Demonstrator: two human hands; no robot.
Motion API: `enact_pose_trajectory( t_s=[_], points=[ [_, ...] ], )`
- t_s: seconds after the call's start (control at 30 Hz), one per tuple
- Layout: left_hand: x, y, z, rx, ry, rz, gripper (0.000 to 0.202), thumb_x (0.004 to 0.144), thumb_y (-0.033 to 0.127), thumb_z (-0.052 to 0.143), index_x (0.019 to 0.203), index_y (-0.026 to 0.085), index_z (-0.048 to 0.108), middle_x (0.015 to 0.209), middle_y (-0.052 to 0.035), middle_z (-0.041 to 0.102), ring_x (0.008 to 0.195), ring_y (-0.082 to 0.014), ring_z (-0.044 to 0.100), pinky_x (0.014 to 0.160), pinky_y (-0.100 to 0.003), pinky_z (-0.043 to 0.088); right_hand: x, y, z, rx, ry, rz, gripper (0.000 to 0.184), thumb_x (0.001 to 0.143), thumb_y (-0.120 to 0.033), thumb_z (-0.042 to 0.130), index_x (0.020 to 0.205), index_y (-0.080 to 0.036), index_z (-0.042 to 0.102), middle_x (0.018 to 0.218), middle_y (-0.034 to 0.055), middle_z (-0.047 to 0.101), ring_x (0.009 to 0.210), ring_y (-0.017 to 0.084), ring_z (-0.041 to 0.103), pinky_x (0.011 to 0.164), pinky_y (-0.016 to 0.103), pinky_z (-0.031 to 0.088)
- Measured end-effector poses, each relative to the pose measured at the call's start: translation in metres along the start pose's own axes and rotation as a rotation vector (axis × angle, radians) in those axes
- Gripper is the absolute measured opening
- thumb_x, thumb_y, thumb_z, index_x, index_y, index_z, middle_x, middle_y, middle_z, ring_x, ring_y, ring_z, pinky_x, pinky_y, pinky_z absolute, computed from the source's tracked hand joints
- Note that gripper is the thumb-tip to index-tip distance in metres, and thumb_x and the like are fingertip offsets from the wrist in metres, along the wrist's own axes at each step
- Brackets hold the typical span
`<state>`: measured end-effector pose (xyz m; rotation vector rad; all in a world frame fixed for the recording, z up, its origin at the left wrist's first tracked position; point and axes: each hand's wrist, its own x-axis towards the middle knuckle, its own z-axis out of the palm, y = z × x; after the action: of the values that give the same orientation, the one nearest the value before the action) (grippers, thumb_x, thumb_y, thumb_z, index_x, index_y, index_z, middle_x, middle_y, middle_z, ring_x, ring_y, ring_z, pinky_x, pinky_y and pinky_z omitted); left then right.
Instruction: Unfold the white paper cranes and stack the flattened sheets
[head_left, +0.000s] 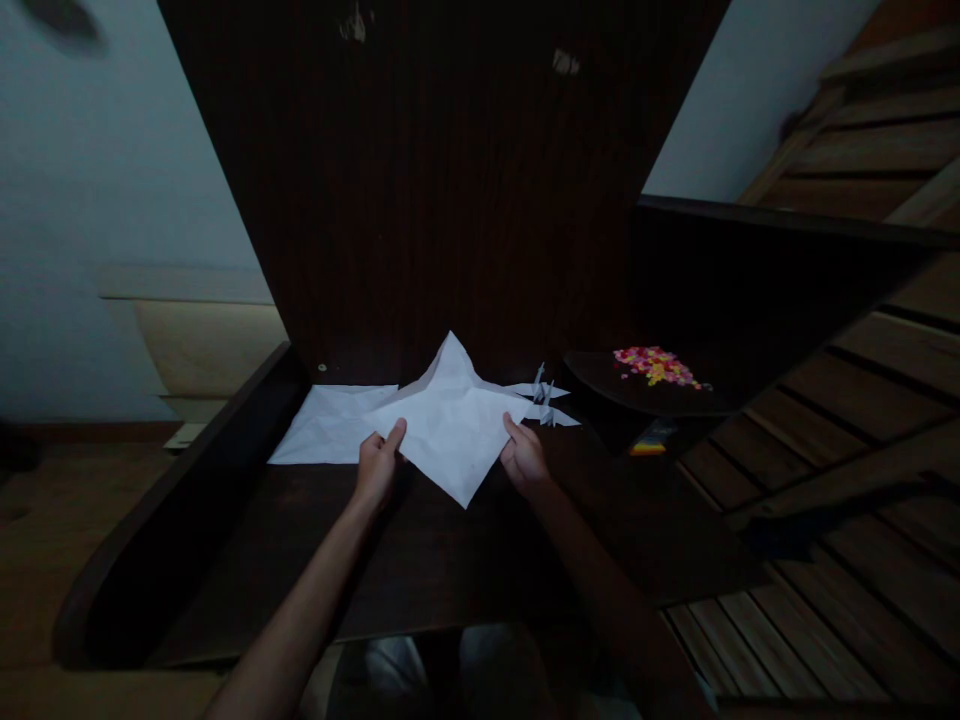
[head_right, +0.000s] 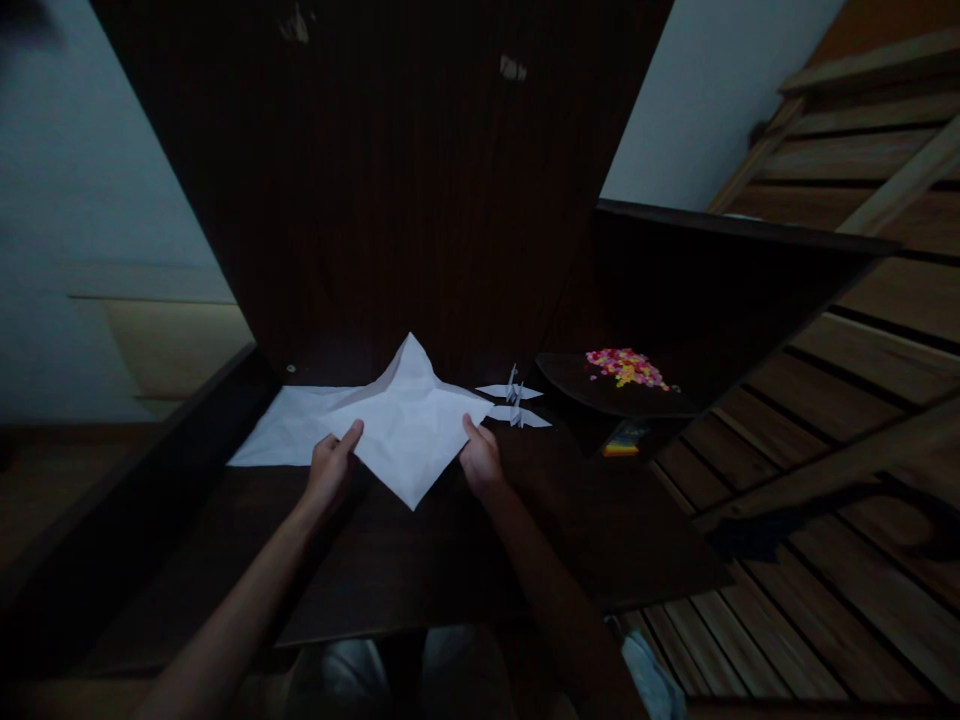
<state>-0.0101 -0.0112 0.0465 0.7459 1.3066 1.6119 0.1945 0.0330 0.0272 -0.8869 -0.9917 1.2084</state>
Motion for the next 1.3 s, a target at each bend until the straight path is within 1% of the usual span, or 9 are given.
enact_pose_trajectory(
  t_s=[0.13,0.3,0.47,0.57,0.67,0.73,0.93,1.07,1.3],
  points=[
    [-0.001,0.004,-0.015,-0.288,-0.106,-0.245,0.015,0.078,0.026,0.063,0.078,0.012,0.061,0.066,-0.0047,0.066,0.061,-0.0159,0.064,0.058,-0.026,0.052,-0.005,-0.003,0.004,0.118,-0.146,0.250,0.024,0.086,-0.033,0.046,0.092,-0.016,0.063,0.088,0.0117,0.073,0.080,0.025,0.070,0.069,0.042,0.057],
    [0.004,0.015,-0.037,-0.263,0.046,-0.247,0.014,0.082,0.022,0.056,0.082,0.010,0.064,0.073,-0.0067,0.068,0.063,-0.0154,0.064,0.060,-0.025,0.053,-0.014,-0.002,0.017,0.139,-0.186,0.493,0.032,0.091,-0.038,0.041,0.088,-0.014,0.062,0.082,0.0138,0.073,0.068,0.024,0.070,0.066,0.042,0.057],
    [0.015,0.055,-0.065,-0.046,0.497,0.180,0.027,0.082,0.037,0.056,0.074,0.012,0.061,0.061,-0.0001,0.060,0.061,-0.0159,0.061,0.064,-0.029,0.052,-0.018,0.006,0.016,0.081,-0.288,0.632,0.026,0.091,-0.031,0.045,0.092,-0.012,0.063,0.094,0.0147,0.072,0.072,0.021,0.071,0.072,0.037,0.056],
    [0.011,0.078,-0.072,0.328,0.573,0.538,0.039,0.086,0.046,0.048,0.077,0.012,0.065,0.072,-0.0052,0.065,0.083,-0.0225,0.065,0.081,-0.035,0.051,-0.019,0.015,0.013,0.060,-0.305,0.654,0.025,0.092,-0.026,0.042,0.087,-0.011,0.063,0.091,0.0147,0.073,0.072,0.020,0.071,0.073,0.037,0.056],
    [0.008,0.077,-0.070,0.667,0.355,0.857,0.036,0.091,0.036,0.040,0.110,0.017,0.064,0.112,-0.0085,0.067,0.116,-0.0226,0.055,0.102,-0.034,0.040,-0.019,0.022,0.011,0.059,-0.332,0.639,0.024,0.091,-0.022,0.041,0.086,-0.012,0.063,0.086,0.0125,0.073,0.070,0.019,0.071,0.070,0.035,0.056],
    [0.015,0.061,-0.071,0.876,0.164,0.925,0.041,0.091,0.030,0.037,0.127,0.018,0.054,0.130,-0.0092,0.058,0.124,-0.0221,0.050,0.105,-0.035,0.037,-0.019,0.025,0.010,0.065,-0.351,0.626,0.023,0.090,-0.022,0.043,0.086,-0.013,0.063,0.084,0.0118,0.073,0.070,0.020,0.071,0.069,0.035,0.056],
    [0.049,-0.005,-0.090,1.468,-0.381,0.630,0.051,0.091,0.026,0.031,0.139,0.013,0.040,0.144,-0.0154,0.041,0.126,-0.0277,0.047,0.103,-0.045,0.040,-0.018,0.031,0.006,0.075,-0.376,0.595,0.020,0.089,-0.021,0.045,0.085,-0.012,0.062,0.083,0.0125,0.073,0.070,0.021,0.071,0.070,0.038,0.056],
    [0.049,-0.010,-0.087,1.613,-0.450,0.544,0.053,0.092,0.029,0.029,0.143,0.015,0.034,0.148,-0.0151,0.035,0.136,-0.0323,0.033,0.105,-0.055,0.031,-0.017,0.033,0.006,0.056,-0.373,0.596,0.022,0.090,-0.019,0.043,0.084,-0.012,0.062,0.082,0.0129,0.072,0.069,0.021,0.071,0.069,0.039,0.056],
    [0.050,0.005,-0.076,1.569,-0.552,0.424,0.071,0.082,0.067,0.035,0.139,0.024,0.041,0.148,-0.0118,0.036,0.137,-0.0361,0.028,0.105,-0.063,0.021,-0.017,0.036,0.006,0.053,-0.384,0.599,0.018,0.089,-0.022,0.045,0.084,-0.013,0.061,0.081,0.0118,0.072,0.067,0.020,0.070,0.066,0.036,0.056]
  ],
)
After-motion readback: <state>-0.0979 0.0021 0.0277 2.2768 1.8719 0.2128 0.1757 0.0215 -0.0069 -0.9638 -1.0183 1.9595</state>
